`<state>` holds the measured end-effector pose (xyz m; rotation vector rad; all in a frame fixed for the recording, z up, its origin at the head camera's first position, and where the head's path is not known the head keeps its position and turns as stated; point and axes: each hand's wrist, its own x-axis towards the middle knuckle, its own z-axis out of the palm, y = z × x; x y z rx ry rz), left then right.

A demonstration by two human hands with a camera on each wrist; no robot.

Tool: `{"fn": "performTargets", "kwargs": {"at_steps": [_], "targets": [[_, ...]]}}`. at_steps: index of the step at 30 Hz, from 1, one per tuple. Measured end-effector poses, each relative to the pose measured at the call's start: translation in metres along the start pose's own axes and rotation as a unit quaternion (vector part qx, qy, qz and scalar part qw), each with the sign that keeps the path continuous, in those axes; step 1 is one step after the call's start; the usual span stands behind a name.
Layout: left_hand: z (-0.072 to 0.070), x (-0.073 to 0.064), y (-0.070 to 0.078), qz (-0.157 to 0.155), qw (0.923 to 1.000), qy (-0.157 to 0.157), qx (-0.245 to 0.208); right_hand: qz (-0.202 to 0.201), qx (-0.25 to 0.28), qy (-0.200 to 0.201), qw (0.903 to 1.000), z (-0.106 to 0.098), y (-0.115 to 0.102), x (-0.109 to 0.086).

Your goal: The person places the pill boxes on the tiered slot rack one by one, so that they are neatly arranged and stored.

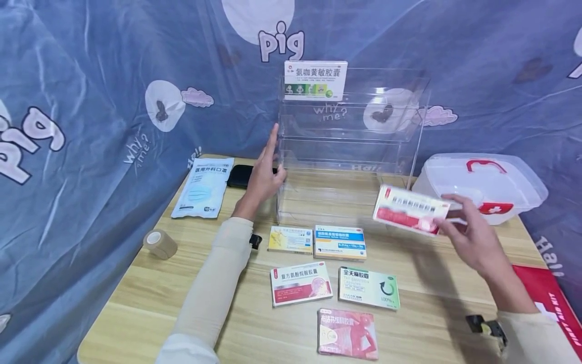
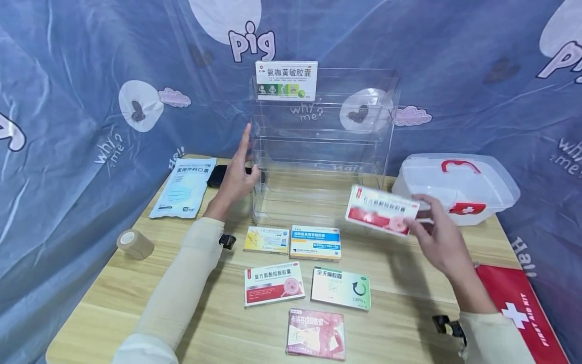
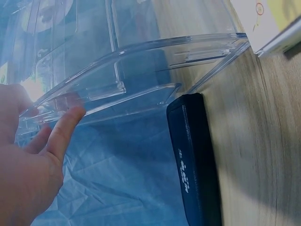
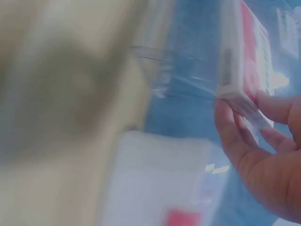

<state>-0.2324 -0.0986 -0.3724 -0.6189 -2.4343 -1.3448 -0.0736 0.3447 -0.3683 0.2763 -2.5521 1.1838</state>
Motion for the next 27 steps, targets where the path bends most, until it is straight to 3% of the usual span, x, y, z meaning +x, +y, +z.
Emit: {"fn": "performTargets", "kwargs": {"at_steps": [7, 12, 16, 22, 27], "targets": [[0.003, 0.003, 0.001, 0.008, 0.9999, 0.004, -0.007, 0.037, -0.038, 0.059, 0.9969, -0.030, -0.051, 0.071], [0.003, 0.004, 0.001, 0.002, 1.0000, 0.005, -0.006, 0.065, -0.070, 0.124, 0.9876, -0.044, -0.089, 0.124], [0.001, 0.003, 0.001, 0.002, 1.0000, 0.007, -0.005, 0.070, -0.059, 0.171, 0.9811, -0.050, -0.113, 0.166], [0.000, 0.002, -0.001, 0.010, 0.9999, 0.008, -0.006, 0.061, -0.041, 0.201, 0.9767, -0.054, -0.129, 0.218], [0.000, -0.001, -0.001, 0.010, 0.9999, 0.010, -0.010, 0.057, -0.080, 0.199, 0.9751, -0.044, -0.129, 0.243]]}}
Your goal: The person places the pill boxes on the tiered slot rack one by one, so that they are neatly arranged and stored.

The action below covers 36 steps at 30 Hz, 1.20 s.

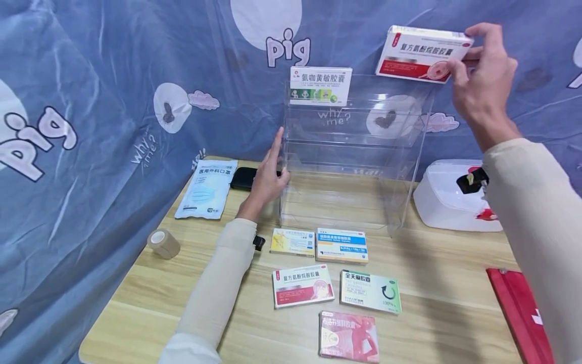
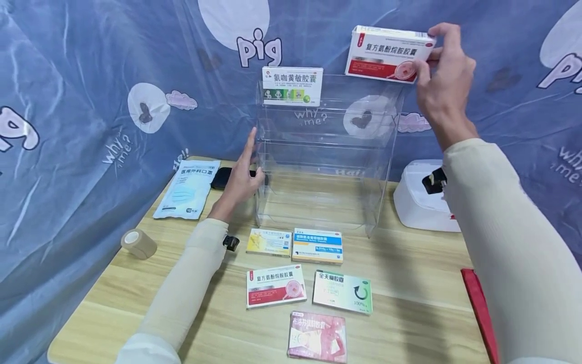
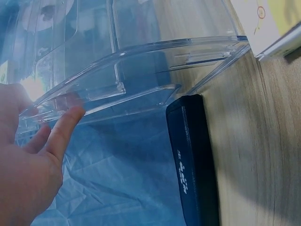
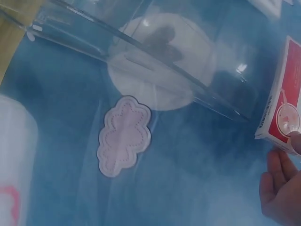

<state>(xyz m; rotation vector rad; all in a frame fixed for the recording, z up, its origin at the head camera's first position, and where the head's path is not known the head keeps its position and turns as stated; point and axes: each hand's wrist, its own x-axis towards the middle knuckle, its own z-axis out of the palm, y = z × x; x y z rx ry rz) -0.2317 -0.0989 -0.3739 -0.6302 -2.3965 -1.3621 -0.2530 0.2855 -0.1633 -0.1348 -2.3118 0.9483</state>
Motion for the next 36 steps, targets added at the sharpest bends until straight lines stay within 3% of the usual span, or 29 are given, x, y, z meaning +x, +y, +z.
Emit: {"fn": "performTargets", "kwargs": {"at_steps": [10, 16, 19, 27, 36], "targets": [[-0.001, 0.000, 0.002, -0.002, 1.0000, 0.002, 0.005, -0.086, -0.092, -0.002, 0.9920, 0.027, -0.005, 0.008], [-0.001, 0.001, 0.000, -0.004, 1.0000, 0.006, 0.007, -0.099, -0.152, -0.100, 0.9784, 0.033, -0.002, 0.007], [0.000, 0.001, 0.000, -0.003, 1.0000, 0.001, 0.007, -0.097, -0.168, -0.122, 0.9734, 0.039, 0.003, 0.003], [0.002, 0.001, 0.000, -0.004, 0.9999, 0.006, 0.010, -0.103, -0.169, -0.107, 0.9744, 0.049, 0.006, -0.009], [0.004, 0.002, -0.004, -0.005, 0.9999, 0.010, 0.006, -0.089, -0.137, -0.149, 0.9752, 0.043, 0.014, -0.026]]}}
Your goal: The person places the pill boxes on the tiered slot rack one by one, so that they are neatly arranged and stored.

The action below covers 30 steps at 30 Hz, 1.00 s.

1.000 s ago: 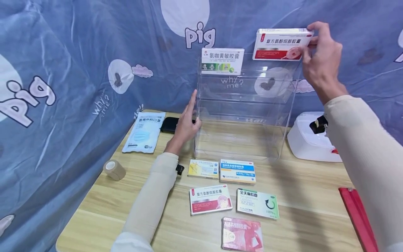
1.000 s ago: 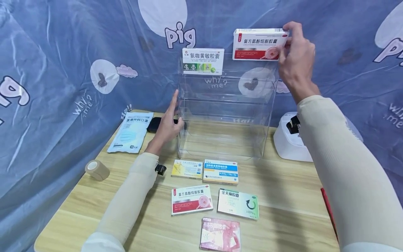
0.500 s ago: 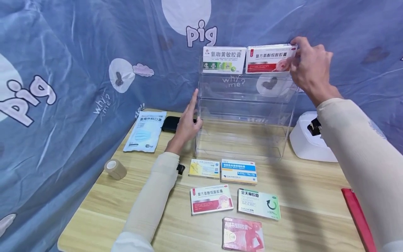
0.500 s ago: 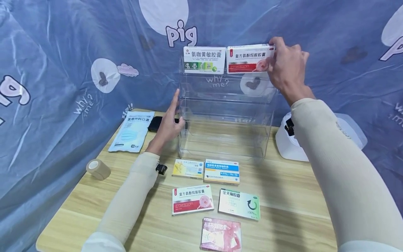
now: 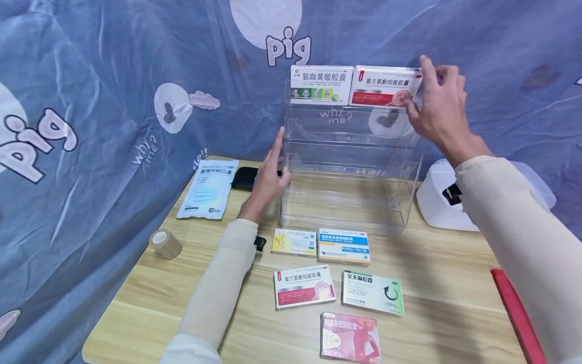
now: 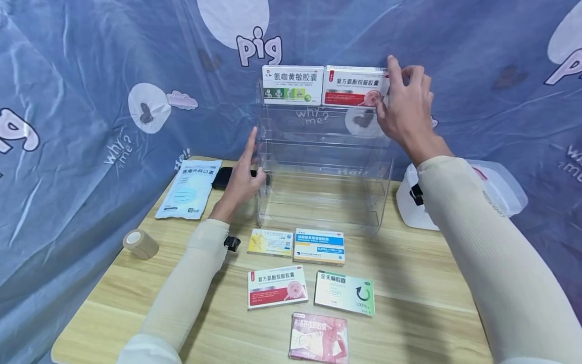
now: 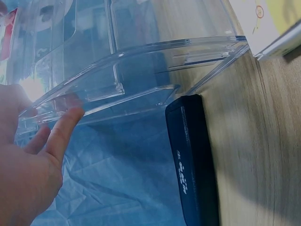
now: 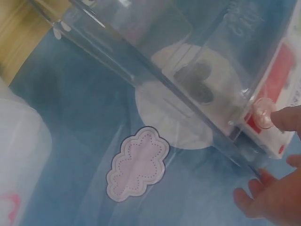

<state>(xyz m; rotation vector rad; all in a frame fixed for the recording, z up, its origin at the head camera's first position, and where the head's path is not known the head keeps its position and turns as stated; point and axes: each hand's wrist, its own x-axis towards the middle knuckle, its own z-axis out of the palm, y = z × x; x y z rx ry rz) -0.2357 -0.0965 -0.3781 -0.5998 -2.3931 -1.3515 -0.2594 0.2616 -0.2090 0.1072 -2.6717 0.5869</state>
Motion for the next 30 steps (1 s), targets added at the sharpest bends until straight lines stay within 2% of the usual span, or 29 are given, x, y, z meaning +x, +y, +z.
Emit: {"fn": "performTargets", "kwargs": {"at_steps": [4, 7, 9, 10, 12, 15, 18, 22, 24, 26, 27, 30], "targets": [[0.001, -0.002, 0.000, -0.001, 1.0000, -0.002, -0.006, -0.009, 0.053, 0.040, 0.9977, 0.002, 0.004, -0.026], [0.001, -0.002, 0.001, -0.003, 1.0000, -0.004, -0.005, -0.016, 0.096, 0.078, 0.9922, 0.007, 0.010, -0.057], [0.001, -0.001, 0.001, -0.005, 1.0000, -0.004, -0.002, -0.023, 0.106, 0.085, 0.9904, 0.012, 0.017, -0.082], [0.000, -0.001, 0.001, -0.005, 1.0000, -0.003, 0.000, -0.024, 0.108, 0.076, 0.9909, 0.014, 0.021, -0.095], [0.000, -0.001, 0.001, -0.008, 1.0000, -0.001, 0.001, -0.030, 0.112, 0.038, 0.9925, 0.020, 0.030, -0.122], [0.000, 0.000, 0.000, -0.011, 0.9999, -0.001, 0.000, -0.029, 0.110, -0.072, 0.9910, 0.030, 0.045, -0.165], [0.000, 0.001, 0.000, -0.010, 0.9999, -0.005, -0.004, -0.025, 0.118, -0.196, 0.9732, 0.043, 0.060, -0.206], [0.001, 0.000, 0.000, -0.012, 0.9999, -0.010, -0.008, -0.009, 0.136, -0.310, 0.9409, 0.061, 0.073, -0.255], [0.000, -0.001, 0.000, -0.016, 0.9998, -0.009, -0.008, 0.001, 0.144, -0.341, 0.9291, 0.069, 0.077, -0.276], [0.000, -0.002, 0.000, -0.016, 0.9998, -0.008, -0.007, 0.004, 0.159, -0.348, 0.9237, 0.075, 0.080, -0.293], [-0.001, -0.002, 0.001, -0.014, 0.9998, -0.008, -0.007, 0.004, 0.166, -0.345, 0.9237, 0.078, 0.082, -0.300], [0.000, -0.001, 0.000, -0.004, 0.9999, -0.006, -0.010, -0.016, 0.176, -0.316, 0.9320, 0.083, 0.085, -0.316]]}}
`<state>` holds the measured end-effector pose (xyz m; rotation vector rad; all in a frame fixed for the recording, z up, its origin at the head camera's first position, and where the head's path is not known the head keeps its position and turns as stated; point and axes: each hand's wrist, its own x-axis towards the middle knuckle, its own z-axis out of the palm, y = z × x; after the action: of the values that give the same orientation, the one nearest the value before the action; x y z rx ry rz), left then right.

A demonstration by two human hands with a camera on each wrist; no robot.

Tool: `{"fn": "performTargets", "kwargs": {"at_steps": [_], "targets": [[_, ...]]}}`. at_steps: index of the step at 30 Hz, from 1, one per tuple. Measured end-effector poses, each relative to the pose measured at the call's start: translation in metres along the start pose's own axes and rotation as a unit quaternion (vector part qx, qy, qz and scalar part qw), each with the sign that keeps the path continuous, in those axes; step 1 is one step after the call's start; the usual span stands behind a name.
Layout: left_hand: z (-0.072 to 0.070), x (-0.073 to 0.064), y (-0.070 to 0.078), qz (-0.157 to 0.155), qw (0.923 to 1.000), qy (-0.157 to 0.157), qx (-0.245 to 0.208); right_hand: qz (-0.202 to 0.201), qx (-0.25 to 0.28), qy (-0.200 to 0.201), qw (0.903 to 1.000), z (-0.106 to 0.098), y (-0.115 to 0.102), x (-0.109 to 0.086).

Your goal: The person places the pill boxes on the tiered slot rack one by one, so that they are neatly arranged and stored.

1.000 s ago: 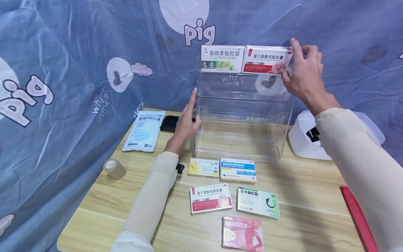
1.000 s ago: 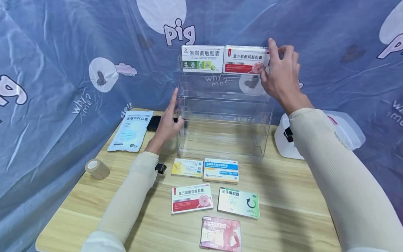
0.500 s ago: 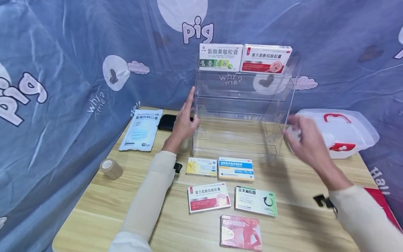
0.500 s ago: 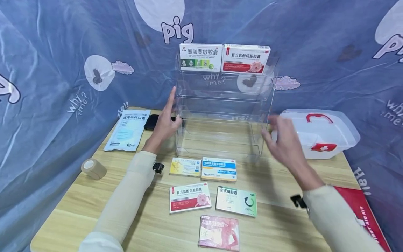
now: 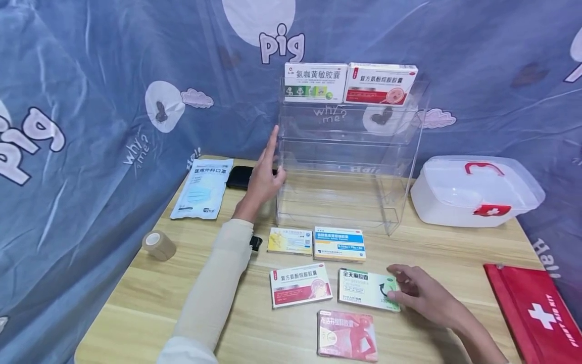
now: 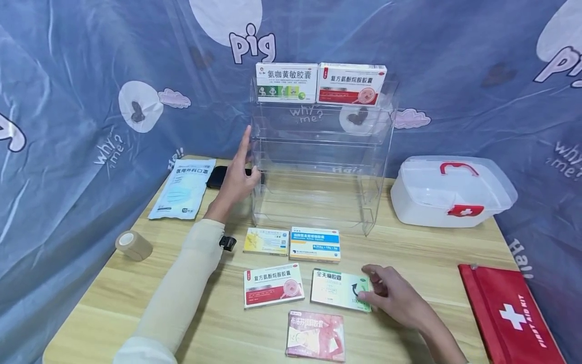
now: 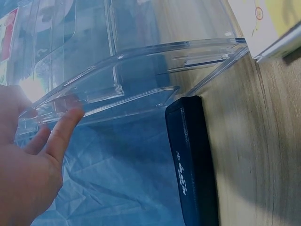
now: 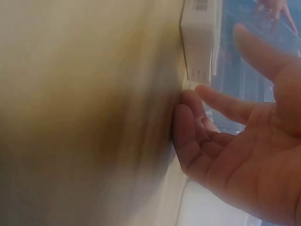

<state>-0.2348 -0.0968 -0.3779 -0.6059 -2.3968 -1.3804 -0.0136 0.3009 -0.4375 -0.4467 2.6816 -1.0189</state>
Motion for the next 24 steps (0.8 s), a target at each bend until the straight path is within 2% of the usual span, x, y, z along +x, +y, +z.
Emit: {"fn": "performTargets", "kwargs": {"at_steps": [4, 16, 20, 24], "targets": [[0.000, 0.000, -0.001, 0.006, 1.0000, 0.000, -0.003, -0.003, 0.000, 0.015, 0.9999, 0.008, 0.003, -0.009], [0.002, 0.000, 0.001, -0.001, 1.0000, -0.001, 0.007, 0.067, -0.011, 0.041, 0.9969, 0.009, -0.006, -0.017], [0.001, 0.000, 0.002, 0.001, 1.0000, 0.002, 0.004, 0.071, 0.001, 0.083, 0.9939, 0.002, -0.009, -0.017], [0.001, 0.002, 0.001, 0.005, 1.0000, 0.002, 0.004, 0.034, 0.000, 0.145, 0.9889, -0.013, -0.012, -0.011]]}}
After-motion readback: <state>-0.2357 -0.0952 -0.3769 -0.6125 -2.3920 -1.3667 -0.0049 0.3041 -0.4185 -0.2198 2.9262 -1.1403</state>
